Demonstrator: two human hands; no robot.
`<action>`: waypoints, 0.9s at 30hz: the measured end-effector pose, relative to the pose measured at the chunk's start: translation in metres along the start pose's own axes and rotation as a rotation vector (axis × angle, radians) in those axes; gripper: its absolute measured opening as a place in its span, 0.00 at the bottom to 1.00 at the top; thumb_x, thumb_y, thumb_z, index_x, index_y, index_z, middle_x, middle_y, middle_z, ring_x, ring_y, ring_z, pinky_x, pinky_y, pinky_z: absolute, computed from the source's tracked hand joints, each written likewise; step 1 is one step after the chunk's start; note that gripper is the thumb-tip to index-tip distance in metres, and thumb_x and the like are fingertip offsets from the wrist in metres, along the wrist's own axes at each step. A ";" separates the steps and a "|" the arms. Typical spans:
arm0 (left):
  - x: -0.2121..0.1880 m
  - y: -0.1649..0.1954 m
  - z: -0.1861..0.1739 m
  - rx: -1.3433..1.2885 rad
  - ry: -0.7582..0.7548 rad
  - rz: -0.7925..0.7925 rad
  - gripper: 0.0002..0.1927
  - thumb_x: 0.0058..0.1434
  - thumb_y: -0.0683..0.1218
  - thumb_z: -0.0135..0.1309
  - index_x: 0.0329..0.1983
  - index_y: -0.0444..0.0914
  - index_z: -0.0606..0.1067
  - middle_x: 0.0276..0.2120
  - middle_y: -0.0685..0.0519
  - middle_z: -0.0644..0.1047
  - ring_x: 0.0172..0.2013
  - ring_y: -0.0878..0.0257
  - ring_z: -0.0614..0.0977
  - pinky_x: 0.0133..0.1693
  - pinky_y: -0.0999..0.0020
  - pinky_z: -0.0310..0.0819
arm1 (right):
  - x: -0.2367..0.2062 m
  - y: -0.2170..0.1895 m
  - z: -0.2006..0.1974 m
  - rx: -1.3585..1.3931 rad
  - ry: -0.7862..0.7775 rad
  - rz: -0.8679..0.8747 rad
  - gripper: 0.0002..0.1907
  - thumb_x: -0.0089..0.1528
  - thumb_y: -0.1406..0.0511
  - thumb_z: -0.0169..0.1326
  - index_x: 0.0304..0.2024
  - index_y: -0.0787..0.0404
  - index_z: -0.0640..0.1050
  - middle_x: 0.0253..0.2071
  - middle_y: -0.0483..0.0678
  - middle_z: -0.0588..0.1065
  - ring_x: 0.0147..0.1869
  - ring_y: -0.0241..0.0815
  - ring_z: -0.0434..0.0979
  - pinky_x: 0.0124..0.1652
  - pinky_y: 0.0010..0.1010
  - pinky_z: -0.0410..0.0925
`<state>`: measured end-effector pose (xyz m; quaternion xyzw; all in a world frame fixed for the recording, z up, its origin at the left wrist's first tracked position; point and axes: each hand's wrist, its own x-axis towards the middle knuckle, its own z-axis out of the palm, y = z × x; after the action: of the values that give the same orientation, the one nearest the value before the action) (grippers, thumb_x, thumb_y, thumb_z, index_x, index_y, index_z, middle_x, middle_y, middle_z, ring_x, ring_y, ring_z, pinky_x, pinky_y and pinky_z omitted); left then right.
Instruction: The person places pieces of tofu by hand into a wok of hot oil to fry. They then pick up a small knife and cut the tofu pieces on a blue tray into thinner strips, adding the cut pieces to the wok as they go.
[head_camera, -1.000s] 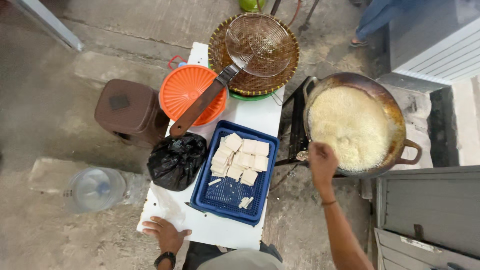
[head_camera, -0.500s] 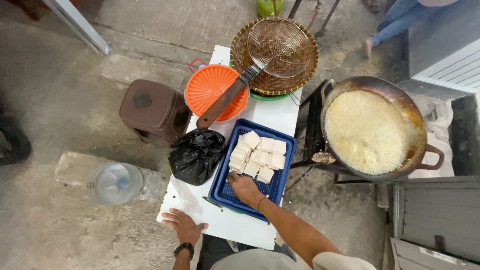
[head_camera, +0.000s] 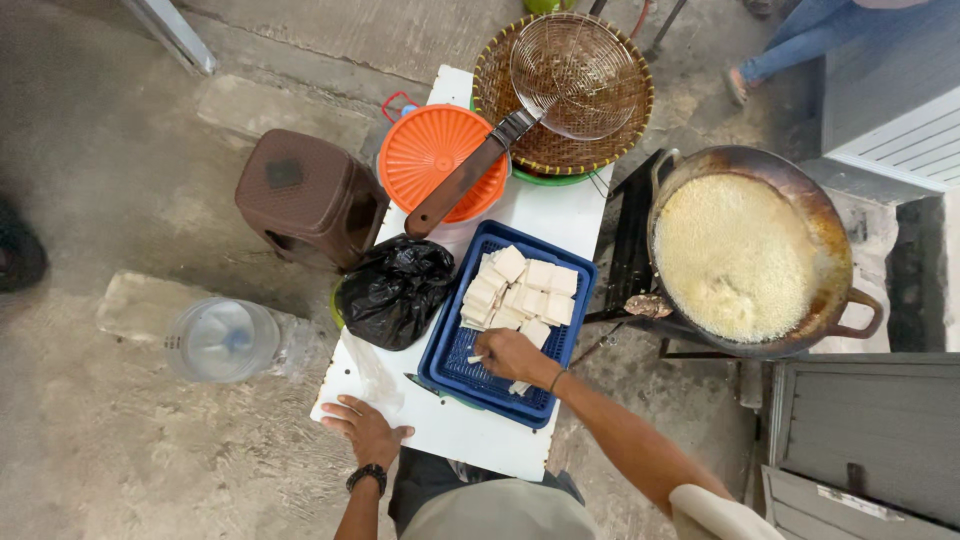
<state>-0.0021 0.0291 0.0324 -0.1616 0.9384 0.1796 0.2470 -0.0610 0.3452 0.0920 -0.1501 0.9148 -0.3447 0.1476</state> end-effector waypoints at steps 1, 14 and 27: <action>0.000 0.000 0.001 0.009 -0.007 -0.002 0.82 0.37 0.57 0.78 0.71 0.19 0.29 0.68 0.16 0.25 0.69 0.17 0.29 0.71 0.33 0.30 | -0.006 0.004 -0.008 0.063 -0.068 0.080 0.07 0.54 0.71 0.55 0.35 0.64 0.80 0.37 0.54 0.79 0.43 0.54 0.82 0.44 0.40 0.74; 0.001 0.003 -0.004 -0.096 -0.051 -0.049 0.83 0.37 0.53 0.80 0.72 0.22 0.26 0.69 0.20 0.22 0.71 0.21 0.27 0.72 0.38 0.35 | -0.064 0.005 -0.022 -0.350 -0.309 -0.172 0.24 0.50 0.75 0.56 0.50 0.64 0.76 0.47 0.55 0.72 0.55 0.57 0.70 0.49 0.42 0.69; 0.003 0.000 -0.002 0.057 0.031 0.012 0.85 0.33 0.62 0.79 0.72 0.19 0.30 0.68 0.14 0.27 0.69 0.17 0.30 0.70 0.30 0.30 | -0.067 0.035 0.014 -0.390 -0.194 -0.234 0.26 0.50 0.74 0.56 0.53 0.72 0.74 0.52 0.64 0.72 0.50 0.62 0.75 0.49 0.47 0.68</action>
<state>-0.0054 0.0276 0.0323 -0.1516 0.9479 0.1516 0.2358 -0.0007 0.3872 0.0697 -0.3130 0.9220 -0.1603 0.1621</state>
